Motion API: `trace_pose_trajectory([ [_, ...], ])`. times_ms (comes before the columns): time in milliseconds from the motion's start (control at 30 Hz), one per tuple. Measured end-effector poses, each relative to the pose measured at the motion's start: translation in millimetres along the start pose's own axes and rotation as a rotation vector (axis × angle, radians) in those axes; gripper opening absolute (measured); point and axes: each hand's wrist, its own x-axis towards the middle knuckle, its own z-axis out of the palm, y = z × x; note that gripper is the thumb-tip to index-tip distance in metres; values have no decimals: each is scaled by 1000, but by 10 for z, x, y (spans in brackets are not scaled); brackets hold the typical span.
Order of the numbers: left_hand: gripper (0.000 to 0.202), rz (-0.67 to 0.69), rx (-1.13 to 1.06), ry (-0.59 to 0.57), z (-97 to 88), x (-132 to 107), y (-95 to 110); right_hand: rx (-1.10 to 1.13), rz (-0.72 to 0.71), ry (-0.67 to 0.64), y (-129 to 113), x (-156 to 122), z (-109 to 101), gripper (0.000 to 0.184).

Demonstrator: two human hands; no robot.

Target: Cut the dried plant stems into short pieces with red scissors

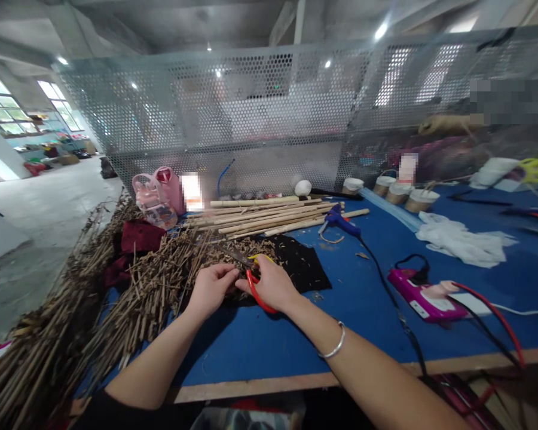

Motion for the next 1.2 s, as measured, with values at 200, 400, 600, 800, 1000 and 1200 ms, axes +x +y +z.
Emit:
trace_pose_trajectory([
  [200, 26, 45, 80, 55, -6, -11, 2, -34, 35, -4, 29, 7, 16, 31],
  [400, 27, 7, 33, 120, -12, 9, 12, -54, 33, -40, 29, 18, -7, 32],
  [600, 25, 84, 78, 98, -13, -9, 32, -51, -36, 8, 3, 1, 17, 38],
  [800, 26, 47, -3, 99, 10, -20, 32, -33, 29, -20, 4, -15, 39, 30],
  [1000, 27, -2, -91, 153, 3, -2, 45, -64, 29, -28, 3, 1, 12, 30],
  [1200, 21, 84, -7, 119, -11, -11, 79, -103, -46, 19, -13, -3, 1, 36],
])
